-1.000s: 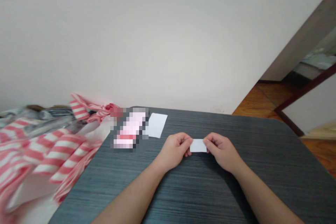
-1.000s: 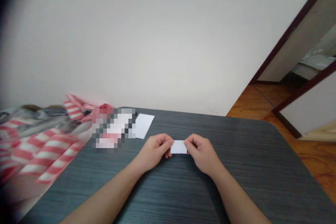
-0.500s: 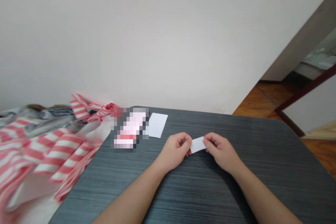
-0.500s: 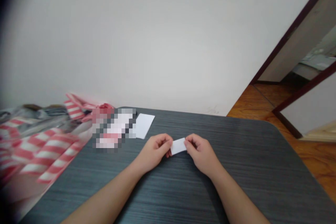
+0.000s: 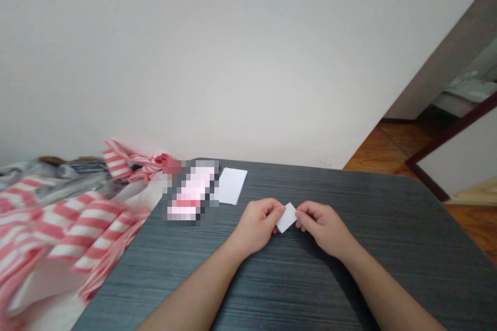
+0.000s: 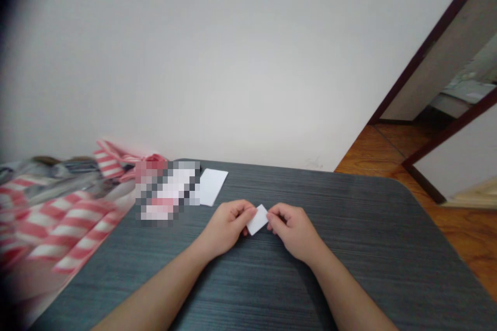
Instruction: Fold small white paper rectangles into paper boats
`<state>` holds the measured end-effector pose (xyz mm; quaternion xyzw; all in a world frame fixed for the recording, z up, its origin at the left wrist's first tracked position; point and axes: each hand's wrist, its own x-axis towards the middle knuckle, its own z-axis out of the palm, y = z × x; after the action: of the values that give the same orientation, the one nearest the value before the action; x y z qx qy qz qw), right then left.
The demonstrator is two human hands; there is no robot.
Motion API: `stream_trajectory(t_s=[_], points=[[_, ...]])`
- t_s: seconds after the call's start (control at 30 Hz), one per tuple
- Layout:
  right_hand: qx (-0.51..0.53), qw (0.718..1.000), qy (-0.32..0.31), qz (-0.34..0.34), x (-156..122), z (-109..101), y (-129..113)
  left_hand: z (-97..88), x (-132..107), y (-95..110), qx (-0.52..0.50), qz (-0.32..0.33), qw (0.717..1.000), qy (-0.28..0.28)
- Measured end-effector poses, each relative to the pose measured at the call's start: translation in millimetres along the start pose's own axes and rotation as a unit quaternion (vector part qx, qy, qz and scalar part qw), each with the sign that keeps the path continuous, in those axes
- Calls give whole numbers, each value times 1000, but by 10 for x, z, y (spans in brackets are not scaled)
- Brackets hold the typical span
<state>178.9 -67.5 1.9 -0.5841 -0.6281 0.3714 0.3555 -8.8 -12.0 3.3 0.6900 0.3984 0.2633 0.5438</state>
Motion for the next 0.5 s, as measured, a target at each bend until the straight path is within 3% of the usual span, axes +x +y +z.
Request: stream_trajectory(t_s=[0.3, 0.5], points=[[17, 998, 58, 14, 17, -18, 64, 25, 5, -4, -37, -21, 999, -27], [55, 997, 39, 28, 16, 3, 124, 22, 3, -20, -60, -20, 998, -26]])
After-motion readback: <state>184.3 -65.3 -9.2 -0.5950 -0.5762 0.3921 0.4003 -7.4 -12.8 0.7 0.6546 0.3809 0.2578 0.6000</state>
